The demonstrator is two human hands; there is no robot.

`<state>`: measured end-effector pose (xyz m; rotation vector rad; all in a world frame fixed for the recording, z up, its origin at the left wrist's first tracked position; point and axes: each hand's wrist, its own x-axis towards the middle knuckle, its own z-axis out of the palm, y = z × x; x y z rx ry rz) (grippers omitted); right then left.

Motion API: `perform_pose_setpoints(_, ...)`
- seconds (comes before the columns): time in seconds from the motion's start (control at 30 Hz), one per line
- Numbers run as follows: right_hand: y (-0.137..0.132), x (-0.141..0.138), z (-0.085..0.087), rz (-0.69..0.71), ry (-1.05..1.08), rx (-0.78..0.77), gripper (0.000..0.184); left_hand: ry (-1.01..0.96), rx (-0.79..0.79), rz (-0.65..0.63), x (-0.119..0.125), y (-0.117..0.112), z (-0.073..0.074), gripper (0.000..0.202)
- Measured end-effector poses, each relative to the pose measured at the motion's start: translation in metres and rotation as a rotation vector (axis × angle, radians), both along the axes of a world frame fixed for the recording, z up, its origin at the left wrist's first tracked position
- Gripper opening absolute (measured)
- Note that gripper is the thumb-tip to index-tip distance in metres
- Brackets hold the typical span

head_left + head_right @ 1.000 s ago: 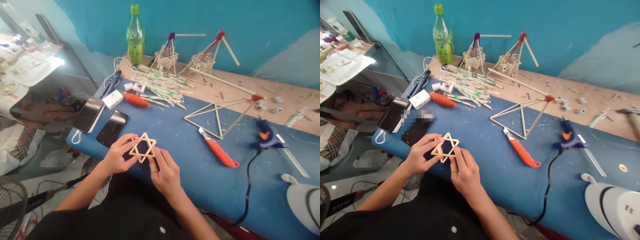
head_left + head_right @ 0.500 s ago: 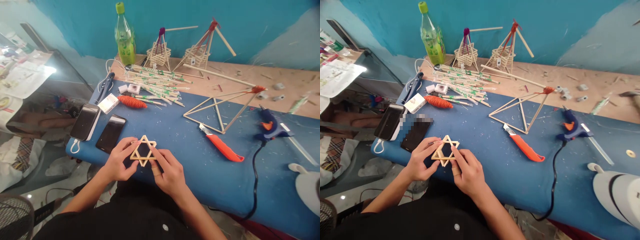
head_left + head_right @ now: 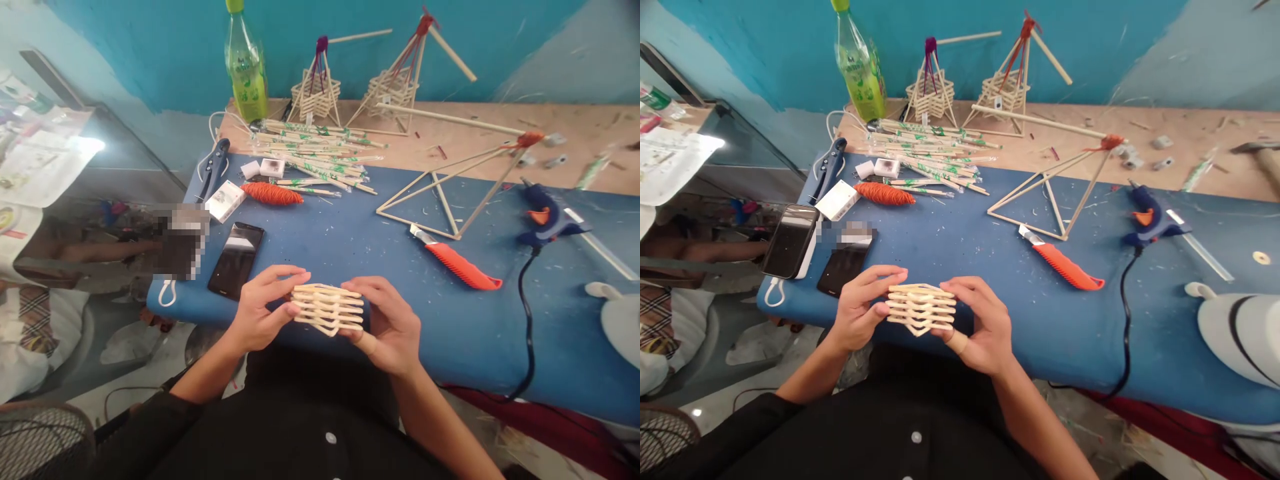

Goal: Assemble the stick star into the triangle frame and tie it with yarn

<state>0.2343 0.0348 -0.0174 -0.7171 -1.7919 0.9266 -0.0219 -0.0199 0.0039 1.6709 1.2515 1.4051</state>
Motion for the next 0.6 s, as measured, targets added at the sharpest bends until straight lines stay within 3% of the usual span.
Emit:
perform_pose_setpoints(0.07, 0.002, 0.002, 0.001, 0.003, 0.046, -0.107, 0.045, 0.038, 0.015, -0.044, 0.002, 0.003, 0.004, 0.074)
perform_pose_setpoints(0.13, 0.004, 0.002, 0.001, 0.026, 0.102, -0.222, 0.042, 0.095, 0.037, -0.037, 0.003, 0.008, 0.007, 0.083)
perform_pose_setpoints(0.27, 0.005, -0.002, 0.000, 0.041, 0.195, -0.378, 0.044, 0.048, 0.009, -0.011, 0.007, 0.017, 0.006, 0.066)
perform_pose_setpoints(0.4, 0.004, -0.004, -0.003, 0.053, 0.214, -0.512, 0.062, -0.027, -0.004, 0.032, 0.013, 0.020, 0.001, 0.065)
perform_pose_setpoints(0.6, 0.001, -0.005, -0.006, 0.024, 0.214, -0.605, 0.051, -0.017, 0.001, 0.071, 0.022, 0.019, 0.000, 0.055)
